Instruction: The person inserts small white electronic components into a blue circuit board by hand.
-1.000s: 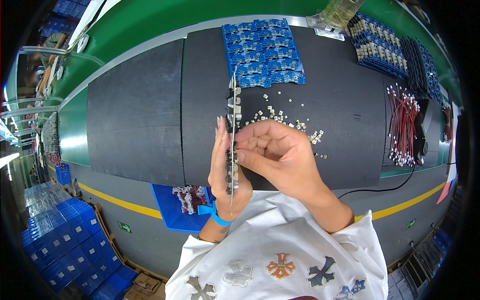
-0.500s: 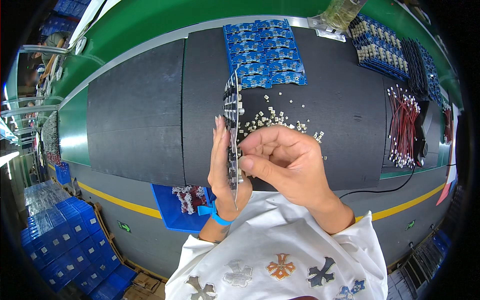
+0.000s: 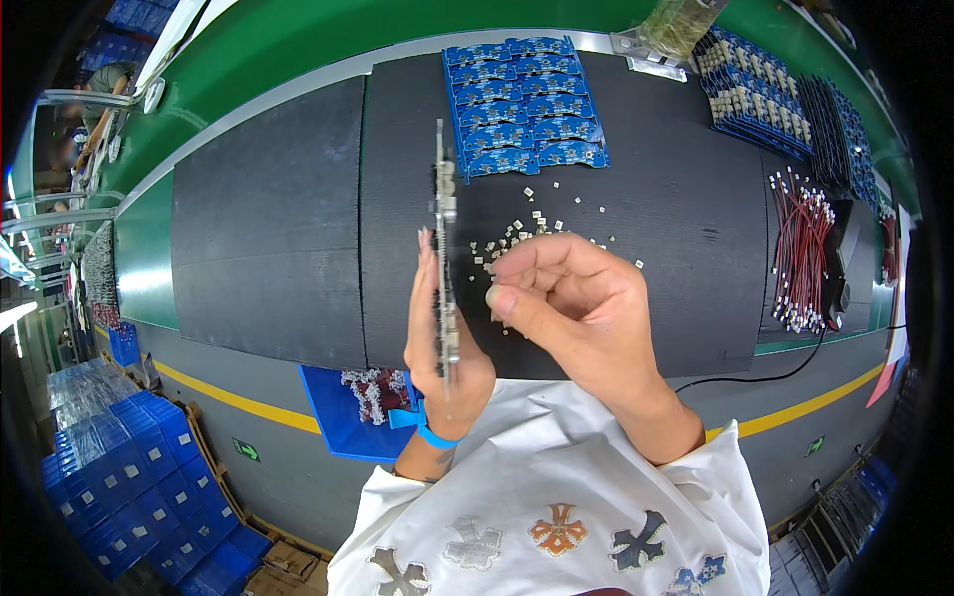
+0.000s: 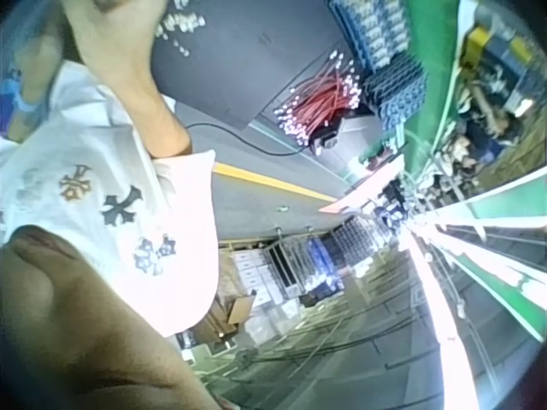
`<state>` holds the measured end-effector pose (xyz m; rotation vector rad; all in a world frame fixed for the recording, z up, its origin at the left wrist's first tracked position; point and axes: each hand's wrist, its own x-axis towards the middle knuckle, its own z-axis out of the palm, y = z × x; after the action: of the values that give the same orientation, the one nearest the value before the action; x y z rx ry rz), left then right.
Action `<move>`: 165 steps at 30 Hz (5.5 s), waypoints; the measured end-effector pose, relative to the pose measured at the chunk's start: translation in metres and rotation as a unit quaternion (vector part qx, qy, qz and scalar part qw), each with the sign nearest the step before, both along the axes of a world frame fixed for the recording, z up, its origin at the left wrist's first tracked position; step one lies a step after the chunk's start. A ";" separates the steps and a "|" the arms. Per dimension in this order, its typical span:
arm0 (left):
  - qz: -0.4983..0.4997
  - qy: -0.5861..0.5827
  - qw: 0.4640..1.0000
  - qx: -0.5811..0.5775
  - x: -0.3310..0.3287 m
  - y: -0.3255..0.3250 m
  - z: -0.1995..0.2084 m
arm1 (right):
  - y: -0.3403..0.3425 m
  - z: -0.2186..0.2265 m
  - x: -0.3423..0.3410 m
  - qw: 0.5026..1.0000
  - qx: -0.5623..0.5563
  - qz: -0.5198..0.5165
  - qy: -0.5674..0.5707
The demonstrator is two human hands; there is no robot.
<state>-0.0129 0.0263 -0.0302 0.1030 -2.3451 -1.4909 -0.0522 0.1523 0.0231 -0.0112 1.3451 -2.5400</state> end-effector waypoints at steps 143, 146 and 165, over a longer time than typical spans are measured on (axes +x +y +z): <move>-0.043 0.197 0.975 -0.093 0.005 -0.012 0.009 | -0.001 0.001 -0.002 0.998 -0.028 -0.045 0.030; -0.048 0.154 0.978 -0.133 0.009 -0.013 0.010 | 0.000 -0.001 -0.002 0.998 -0.017 -0.056 0.029; 0.126 0.088 0.986 0.066 0.016 -0.016 0.012 | 0.011 -0.037 0.003 0.986 0.152 -0.073 -0.021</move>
<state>0.0030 0.0101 -0.0184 0.2789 -2.0098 -1.4645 -0.0489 0.1632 -0.0138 0.2057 1.7590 -2.4044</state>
